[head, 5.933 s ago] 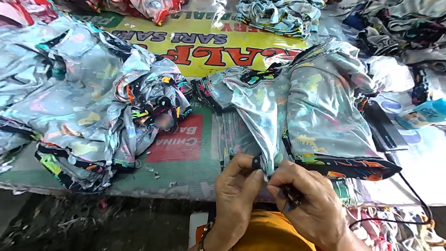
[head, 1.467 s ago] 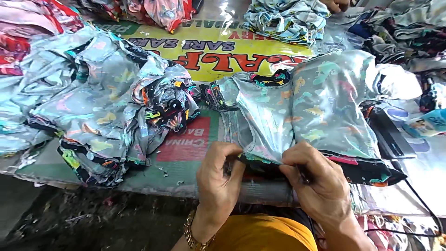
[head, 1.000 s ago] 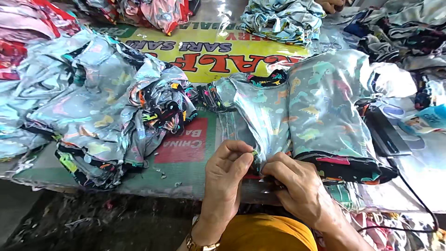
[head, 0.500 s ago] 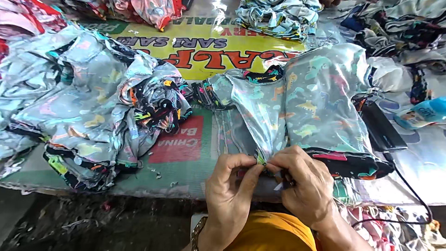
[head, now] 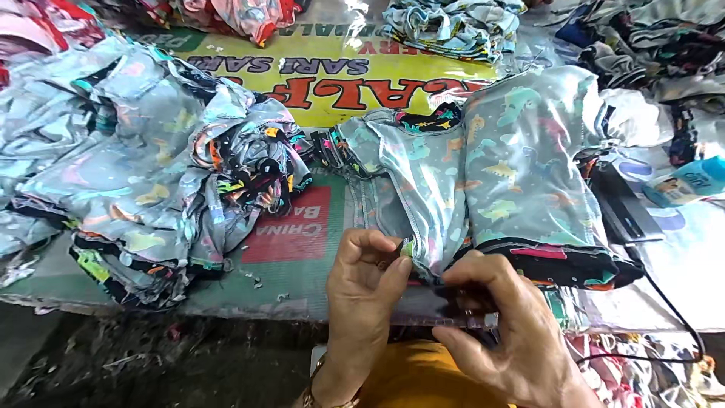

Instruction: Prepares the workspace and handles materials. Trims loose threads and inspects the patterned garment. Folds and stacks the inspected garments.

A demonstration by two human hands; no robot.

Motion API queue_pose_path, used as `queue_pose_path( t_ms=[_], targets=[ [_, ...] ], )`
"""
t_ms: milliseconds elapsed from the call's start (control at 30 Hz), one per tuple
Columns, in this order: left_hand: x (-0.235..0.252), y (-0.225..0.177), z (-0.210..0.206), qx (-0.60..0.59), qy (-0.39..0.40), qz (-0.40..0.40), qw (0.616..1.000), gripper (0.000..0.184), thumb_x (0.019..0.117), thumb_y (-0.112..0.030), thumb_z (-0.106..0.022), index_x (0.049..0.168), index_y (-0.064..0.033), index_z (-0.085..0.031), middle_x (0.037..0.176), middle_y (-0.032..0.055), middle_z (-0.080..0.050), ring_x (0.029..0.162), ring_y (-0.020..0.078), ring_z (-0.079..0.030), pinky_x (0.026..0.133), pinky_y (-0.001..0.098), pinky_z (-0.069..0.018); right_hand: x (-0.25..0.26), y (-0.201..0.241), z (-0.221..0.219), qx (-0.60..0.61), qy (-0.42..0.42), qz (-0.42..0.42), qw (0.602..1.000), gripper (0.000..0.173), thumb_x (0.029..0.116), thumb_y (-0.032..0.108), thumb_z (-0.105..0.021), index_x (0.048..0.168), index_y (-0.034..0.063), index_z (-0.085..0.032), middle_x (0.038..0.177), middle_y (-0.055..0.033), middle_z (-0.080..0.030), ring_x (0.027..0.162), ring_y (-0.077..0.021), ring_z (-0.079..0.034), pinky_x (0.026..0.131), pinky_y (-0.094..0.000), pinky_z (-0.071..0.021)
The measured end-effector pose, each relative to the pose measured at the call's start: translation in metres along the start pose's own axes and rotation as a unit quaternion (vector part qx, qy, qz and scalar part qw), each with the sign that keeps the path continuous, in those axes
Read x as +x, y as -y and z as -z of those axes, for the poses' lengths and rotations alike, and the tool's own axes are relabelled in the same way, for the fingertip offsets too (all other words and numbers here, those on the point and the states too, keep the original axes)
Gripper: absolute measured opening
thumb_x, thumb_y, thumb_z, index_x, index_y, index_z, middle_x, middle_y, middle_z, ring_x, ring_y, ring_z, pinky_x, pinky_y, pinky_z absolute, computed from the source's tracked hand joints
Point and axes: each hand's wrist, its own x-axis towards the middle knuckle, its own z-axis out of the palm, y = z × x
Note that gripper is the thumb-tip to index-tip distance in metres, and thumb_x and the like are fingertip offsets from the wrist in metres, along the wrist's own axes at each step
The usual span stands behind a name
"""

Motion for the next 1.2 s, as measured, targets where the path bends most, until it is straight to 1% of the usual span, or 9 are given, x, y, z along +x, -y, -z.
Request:
queue_pose_path(
  t_ms=[100, 267, 500, 633, 900, 1000, 1067, 1133, 1200],
  targets=[
    [0.0, -0.004, -0.001, -0.067, -0.003, 0.039, 0.997, 0.022, 0.0906, -0.001, -0.072, 0.109, -0.0095, -0.065, 0.102, 0.0056, -0.071, 0.095, 0.0127, -0.071, 0.089, 0.0306, -0.0599, 0.001, -0.007, -0.002, -0.03, -0.036, -0.029, 0.998, 0.032, 0.0974, 0.028, -0.068, 0.113, 0.0009, -0.063, 0.097, -0.0036, -0.07, 0.083, 0.0033, -0.063, 0.07, -0.0108, -0.0516],
    [-0.001, -0.004, -0.006, -0.082, -0.019, 0.039, 0.996, 0.023, 0.0894, 0.001, -0.072, 0.109, -0.0078, -0.064, 0.1, 0.0064, -0.071, 0.091, 0.0114, -0.071, 0.085, 0.0284, -0.0605, 0.006, -0.014, -0.007, -0.009, -0.055, -0.027, 0.998, 0.026, 0.0971, 0.023, -0.071, 0.109, 0.0007, -0.068, 0.095, -0.003, -0.069, 0.085, 0.0013, -0.064, 0.073, -0.0117, -0.054],
    [-0.004, -0.005, -0.01, 0.002, -0.002, -0.023, 1.0, 0.026, 0.0892, 0.001, -0.072, 0.11, -0.0104, -0.063, 0.1, 0.0011, -0.069, 0.09, 0.0082, -0.069, 0.085, 0.0246, -0.0597, 0.014, -0.015, -0.009, 0.014, -0.069, 0.005, 0.997, 0.022, 0.097, 0.02, -0.072, 0.106, -0.0002, -0.07, 0.094, -0.0036, -0.07, 0.086, -0.0001, -0.065, 0.075, -0.0125, -0.0547],
    [-0.004, -0.005, -0.01, 0.039, 0.007, -0.05, 0.998, 0.027, 0.09, 0.004, -0.07, 0.111, -0.0102, -0.062, 0.101, 0.0015, -0.07, 0.091, 0.0085, -0.07, 0.085, 0.0245, -0.0597, 0.014, -0.017, -0.008, 0.024, -0.065, 0.009, 0.998, 0.021, 0.0977, 0.019, -0.071, 0.105, -0.0003, -0.07, 0.094, -0.0038, -0.071, 0.086, -0.0003, -0.066, 0.076, -0.0129, -0.055],
    [-0.005, -0.004, -0.007, 0.153, 0.031, -0.105, 0.982, 0.025, 0.0933, -0.003, -0.07, 0.113, -0.0155, -0.062, 0.104, -0.0045, -0.069, 0.095, 0.005, -0.069, 0.087, 0.0219, -0.0592, 0.016, -0.019, -0.007, 0.031, -0.056, 0.022, 0.998, 0.016, 0.0984, 0.015, -0.069, 0.102, -0.0002, -0.072, 0.094, -0.0041, -0.072, 0.088, -0.0011, -0.067, 0.078, -0.0139, -0.0551],
    [-0.004, -0.003, -0.006, 0.096, 0.015, -0.061, 0.993, 0.025, 0.0929, -0.003, -0.07, 0.113, -0.0148, -0.062, 0.102, -0.003, -0.07, 0.092, 0.006, -0.069, 0.085, 0.023, -0.0595, 0.015, -0.021, -0.004, 0.158, -0.027, -0.012, 0.987, 0.017, 0.0987, 0.015, -0.068, 0.106, -0.0012, -0.07, 0.097, -0.0027, -0.071, 0.088, -0.001, -0.067, 0.078, -0.0148, -0.0567],
    [-0.002, -0.003, -0.005, 0.025, -0.002, -0.013, 1.0, 0.023, 0.0939, -0.003, -0.069, 0.113, -0.0122, -0.062, 0.101, 0.0013, -0.072, 0.09, 0.0092, -0.071, 0.083, 0.0262, -0.0607, 0.015, -0.023, -0.003, 0.267, -0.004, -0.035, 0.963, 0.024, 0.0995, 0.022, -0.068, 0.112, 0.0013, -0.065, 0.1, 0.0006, -0.069, 0.088, 0.0005, -0.064, 0.077, -0.0156, -0.055],
    [-0.001, -0.004, -0.004, -0.019, -0.01, 0.015, 1.0, 0.022, 0.0943, -0.004, -0.069, 0.114, -0.0109, -0.062, 0.101, 0.0039, -0.072, 0.089, 0.0111, -0.072, 0.084, 0.029, -0.0615, 0.015, -0.024, -0.003, 0.266, -0.006, -0.037, 0.963, 0.03, 0.0972, 0.025, -0.072, 0.117, 0.0055, -0.061, 0.101, 0.0033, -0.068, 0.089, 0.0023, -0.063, 0.077, -0.0144, -0.0545],
    [-0.002, -0.004, -0.004, -0.03, -0.007, 0.013, 0.999, 0.022, 0.0936, -0.003, -0.07, 0.114, -0.0098, -0.063, 0.1, 0.0043, -0.073, 0.089, 0.0112, -0.072, 0.084, 0.0288, -0.0617, 0.015, -0.024, -0.008, 0.172, -0.019, -0.031, 0.984, 0.033, 0.094, 0.023, -0.076, 0.117, 0.0035, -0.061, 0.097, 0.0011, -0.067, 0.084, 0.0031, -0.061, 0.073, -0.0119, -0.0523]
  ],
)
